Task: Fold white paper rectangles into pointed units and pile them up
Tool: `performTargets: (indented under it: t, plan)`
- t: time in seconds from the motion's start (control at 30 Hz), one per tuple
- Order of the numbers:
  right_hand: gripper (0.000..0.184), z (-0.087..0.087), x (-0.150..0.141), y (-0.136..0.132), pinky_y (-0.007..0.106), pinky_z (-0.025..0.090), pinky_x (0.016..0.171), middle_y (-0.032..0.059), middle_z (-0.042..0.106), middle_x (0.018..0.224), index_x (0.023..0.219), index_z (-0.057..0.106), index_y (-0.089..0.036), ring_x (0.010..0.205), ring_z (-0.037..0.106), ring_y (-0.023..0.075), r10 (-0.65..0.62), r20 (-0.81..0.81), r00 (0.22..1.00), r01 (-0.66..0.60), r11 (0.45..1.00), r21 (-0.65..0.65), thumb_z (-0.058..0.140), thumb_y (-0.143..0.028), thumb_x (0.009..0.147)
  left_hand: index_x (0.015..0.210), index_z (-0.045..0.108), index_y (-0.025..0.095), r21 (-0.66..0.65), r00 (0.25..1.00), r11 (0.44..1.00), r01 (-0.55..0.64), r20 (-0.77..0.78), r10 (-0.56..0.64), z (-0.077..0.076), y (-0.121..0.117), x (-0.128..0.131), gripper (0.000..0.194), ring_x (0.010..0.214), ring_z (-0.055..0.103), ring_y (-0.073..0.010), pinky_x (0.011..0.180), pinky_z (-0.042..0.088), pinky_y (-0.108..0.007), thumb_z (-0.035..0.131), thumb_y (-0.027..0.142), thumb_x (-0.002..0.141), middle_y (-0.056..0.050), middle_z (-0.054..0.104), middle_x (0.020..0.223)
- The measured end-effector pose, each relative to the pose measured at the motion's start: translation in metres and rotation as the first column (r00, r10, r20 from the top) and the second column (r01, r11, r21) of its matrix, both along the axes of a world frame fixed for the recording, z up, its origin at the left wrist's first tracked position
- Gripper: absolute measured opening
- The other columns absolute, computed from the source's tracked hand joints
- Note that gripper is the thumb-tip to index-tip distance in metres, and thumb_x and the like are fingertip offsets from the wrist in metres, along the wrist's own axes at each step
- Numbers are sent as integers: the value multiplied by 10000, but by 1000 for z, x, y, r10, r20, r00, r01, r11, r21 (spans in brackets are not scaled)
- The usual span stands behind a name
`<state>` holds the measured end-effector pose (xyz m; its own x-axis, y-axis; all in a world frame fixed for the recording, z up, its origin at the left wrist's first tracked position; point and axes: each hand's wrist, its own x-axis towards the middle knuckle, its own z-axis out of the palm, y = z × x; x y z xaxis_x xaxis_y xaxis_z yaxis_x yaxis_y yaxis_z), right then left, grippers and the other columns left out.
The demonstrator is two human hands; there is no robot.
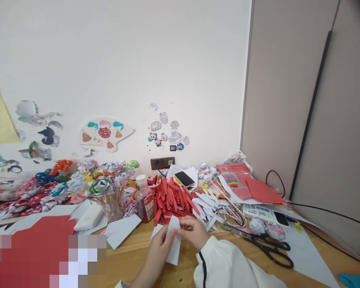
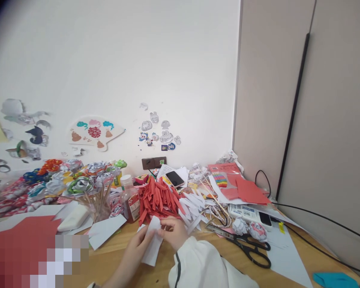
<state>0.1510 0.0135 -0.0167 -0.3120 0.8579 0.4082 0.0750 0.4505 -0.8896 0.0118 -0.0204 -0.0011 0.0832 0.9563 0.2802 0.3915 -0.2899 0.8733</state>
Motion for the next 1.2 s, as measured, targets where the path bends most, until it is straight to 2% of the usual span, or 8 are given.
performTargets:
  t: [0.1, 0.23, 0.5, 0.63, 0.77, 0.93, 1.07, 1.2]
  plan:
    - [234, 5, -1, -5, 228, 385, 579, 34, 505, 745, 831, 643, -182, 643, 470, 123, 16, 42, 999, -18, 999, 30, 563, -315, 655, 752, 593, 123, -15, 999, 999, 34, 20, -34, 0, 2, 0, 331, 676, 530, -199, 618, 406, -265, 480, 424, 673, -46, 620, 699]
    - [233, 8, -1, -9, 247, 399, 624, 46, 533, 781, 849, 637, -193, 751, 493, 162, 41, 47, 998, -43, 999, 31, 538, -317, 678, 724, 593, 120, -1, 1000, 1000, 2, 6, -2, -3, 3, -1, 338, 648, 521, -192, 588, 402, -261, 462, 430, 687, -43, 607, 664]
    - [368, 1, 0, -3, 271, 415, 618, 48, 586, 721, 798, 629, -145, 685, 526, 158, 70, -159, 985, -91, 987, -134, 462, -459, 705, 649, 579, 136, 63, 991, 996, -56, -116, 63, 0, -1, -1, 327, 595, 503, -181, 551, 383, -248, 432, 422, 706, -30, 591, 607]
    - [358, -2, 0, 1, 270, 411, 622, 38, 597, 704, 780, 620, -136, 652, 525, 141, 69, -239, 969, -120, 971, -208, 571, -451, 617, 664, 579, 145, 100, 989, 994, -51, -135, 64, 2, -3, 1, 308, 592, 502, -178, 549, 380, -248, 427, 408, 713, -26, 597, 612]
    - [375, -4, -1, 3, 241, 389, 525, -2, 555, 580, 710, 594, -130, 518, 480, 99, 55, -281, 958, -152, 931, -333, 644, -449, 518, 624, 556, 150, 127, 987, 991, -49, -143, 67, 1, -4, 2, 311, 562, 485, -162, 528, 371, -243, 402, 399, 730, -18, 580, 594]
    - [338, -6, -3, 4, 212, 351, 501, -26, 521, 554, 631, 552, -136, 495, 445, 74, 61, -318, 946, -167, 933, -318, 696, -391, 461, 654, 567, 143, 98, 993, 995, -10, -119, 22, -1, -2, 2, 306, 593, 504, -174, 547, 386, -249, 411, 396, 727, -25, 585, 604]
    - [370, -10, -3, 5, 246, 383, 537, -17, 524, 578, 680, 552, -134, 529, 477, 94, 103, -393, 914, -266, 883, -387, 677, -423, 486, 746, 600, 133, 44, 999, 998, 33, -33, -32, 0, -2, 1, 303, 666, 537, -192, 608, 413, -262, 450, 392, 704, -45, 628, 694]
    - [370, -12, -1, 5, 276, 400, 567, -4, 529, 588, 711, 565, -130, 550, 502, 107, 136, -449, 883, -349, 830, -434, 608, -468, 568, 797, 607, 131, 25, 1000, 1000, 9, 13, -9, 0, -1, 0, 307, 690, 545, -199, 630, 424, -272, 467, 384, 696, -45, 636, 717]
